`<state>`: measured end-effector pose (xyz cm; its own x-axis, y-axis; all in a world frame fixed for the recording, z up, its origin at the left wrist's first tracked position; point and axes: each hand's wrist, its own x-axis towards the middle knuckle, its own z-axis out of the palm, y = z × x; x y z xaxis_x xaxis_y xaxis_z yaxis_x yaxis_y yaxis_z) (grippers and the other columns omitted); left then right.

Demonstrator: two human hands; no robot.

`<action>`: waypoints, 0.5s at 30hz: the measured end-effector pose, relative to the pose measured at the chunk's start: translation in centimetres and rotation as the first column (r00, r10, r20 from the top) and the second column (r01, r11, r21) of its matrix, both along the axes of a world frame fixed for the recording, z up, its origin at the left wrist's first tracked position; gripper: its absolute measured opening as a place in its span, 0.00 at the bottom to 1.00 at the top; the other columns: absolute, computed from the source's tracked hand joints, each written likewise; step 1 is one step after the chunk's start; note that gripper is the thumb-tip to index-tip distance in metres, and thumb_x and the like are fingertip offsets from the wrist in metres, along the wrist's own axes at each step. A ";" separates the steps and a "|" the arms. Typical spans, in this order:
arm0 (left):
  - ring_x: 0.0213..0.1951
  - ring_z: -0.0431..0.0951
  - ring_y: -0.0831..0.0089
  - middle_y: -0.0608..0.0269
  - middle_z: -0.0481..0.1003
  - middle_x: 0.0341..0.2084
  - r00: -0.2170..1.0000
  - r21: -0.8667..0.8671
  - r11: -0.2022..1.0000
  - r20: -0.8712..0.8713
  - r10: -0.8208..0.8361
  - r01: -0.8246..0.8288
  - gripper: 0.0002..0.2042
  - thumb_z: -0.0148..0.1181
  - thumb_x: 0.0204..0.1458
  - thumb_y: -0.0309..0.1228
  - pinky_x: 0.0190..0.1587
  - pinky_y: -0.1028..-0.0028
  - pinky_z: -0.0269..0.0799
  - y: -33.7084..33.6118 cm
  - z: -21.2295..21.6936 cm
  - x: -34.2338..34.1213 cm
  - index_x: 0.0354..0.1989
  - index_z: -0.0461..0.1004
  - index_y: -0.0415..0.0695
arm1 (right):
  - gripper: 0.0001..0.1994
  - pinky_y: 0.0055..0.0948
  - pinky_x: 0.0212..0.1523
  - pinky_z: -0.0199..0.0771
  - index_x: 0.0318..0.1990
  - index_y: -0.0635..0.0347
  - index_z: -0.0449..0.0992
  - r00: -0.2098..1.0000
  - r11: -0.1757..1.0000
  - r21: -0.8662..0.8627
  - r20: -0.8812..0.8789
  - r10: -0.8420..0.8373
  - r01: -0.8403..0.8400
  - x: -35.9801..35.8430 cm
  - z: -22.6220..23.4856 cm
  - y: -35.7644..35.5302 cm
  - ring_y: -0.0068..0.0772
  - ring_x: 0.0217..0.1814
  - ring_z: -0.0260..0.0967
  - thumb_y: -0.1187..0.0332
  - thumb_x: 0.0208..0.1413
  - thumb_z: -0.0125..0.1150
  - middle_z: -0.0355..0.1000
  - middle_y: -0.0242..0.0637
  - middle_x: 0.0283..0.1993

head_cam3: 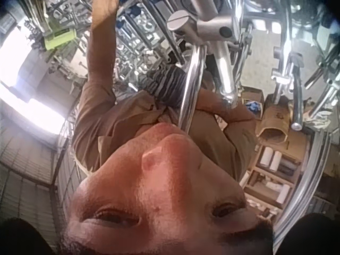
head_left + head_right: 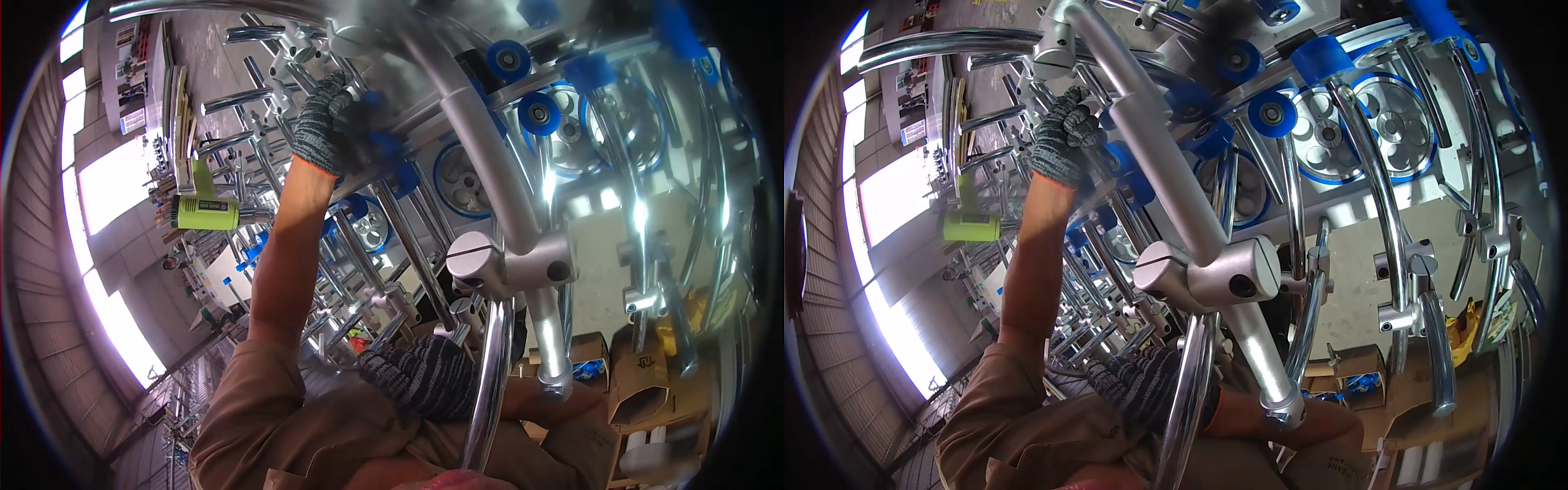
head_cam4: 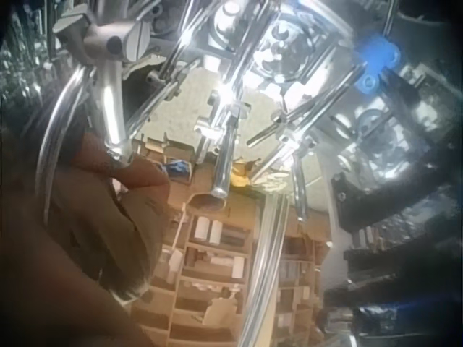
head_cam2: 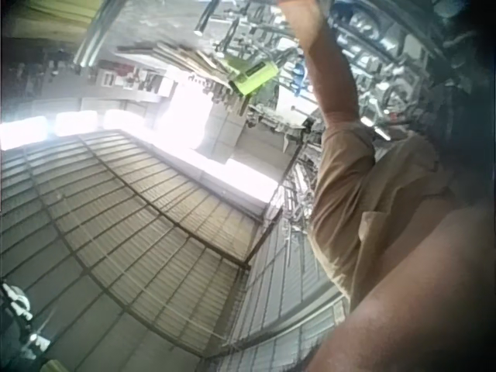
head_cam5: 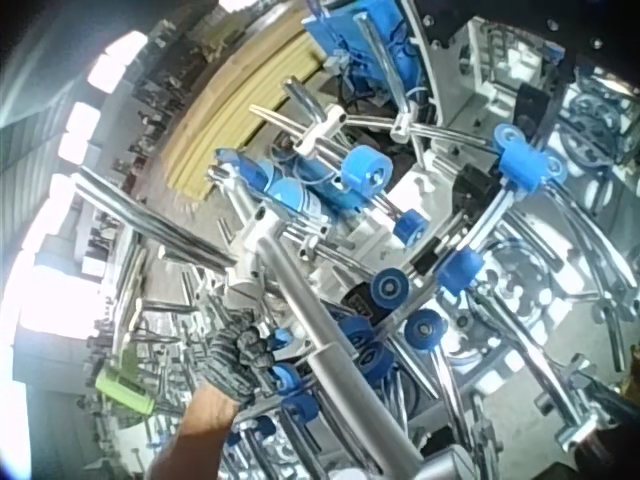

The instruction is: Assembling and adjusting components, including rollers and metal arms, on a large industrial rack system.

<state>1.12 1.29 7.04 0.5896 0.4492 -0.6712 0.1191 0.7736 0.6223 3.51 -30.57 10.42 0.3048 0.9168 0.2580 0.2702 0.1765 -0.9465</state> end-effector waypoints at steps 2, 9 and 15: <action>0.15 0.67 0.79 0.71 0.70 0.15 1.000 -0.032 0.999 0.008 -0.008 0.008 0.06 0.51 0.52 0.35 0.17 0.80 0.62 -0.6 0.3 0.4 0.27 0.71 0.48 | 0.17 0.35 0.20 0.66 0.45 0.62 0.71 1.000 1.000 0.007 0.019 -0.018 0.017 -0.2 0.2 0.0 0.41 0.20 0.67 0.72 0.44 0.54 0.71 0.42 0.28; 0.13 0.66 0.77 0.70 0.65 0.10 0.870 0.234 0.966 -0.492 0.019 0.111 0.08 0.44 0.56 0.38 0.25 0.65 0.70 -0.1 -2.2 0.2 0.33 0.70 0.51 | 0.17 0.35 0.20 0.66 0.45 0.62 0.71 0.994 0.999 0.038 0.100 -0.041 0.037 -0.6 1.6 -0.8 0.41 0.20 0.66 0.72 0.44 0.54 0.72 0.41 0.29; 0.14 0.62 0.77 0.68 0.67 0.11 0.975 0.071 0.997 -0.218 0.035 -0.020 0.11 0.54 0.50 0.42 0.18 0.70 0.59 -3.5 1.6 3.2 0.20 0.67 0.52 | 0.18 0.37 0.23 0.67 0.44 0.64 0.70 0.998 0.992 -0.110 -0.031 0.059 -0.062 -0.5 5.8 -1.1 0.40 0.26 0.70 0.75 0.41 0.57 0.72 0.41 0.30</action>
<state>4.32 -2.19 8.64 0.4186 0.5119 -0.7502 0.2375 0.7356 0.6345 2.98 -31.72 16.27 0.2536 0.9562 0.1463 0.2360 0.0855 -0.9680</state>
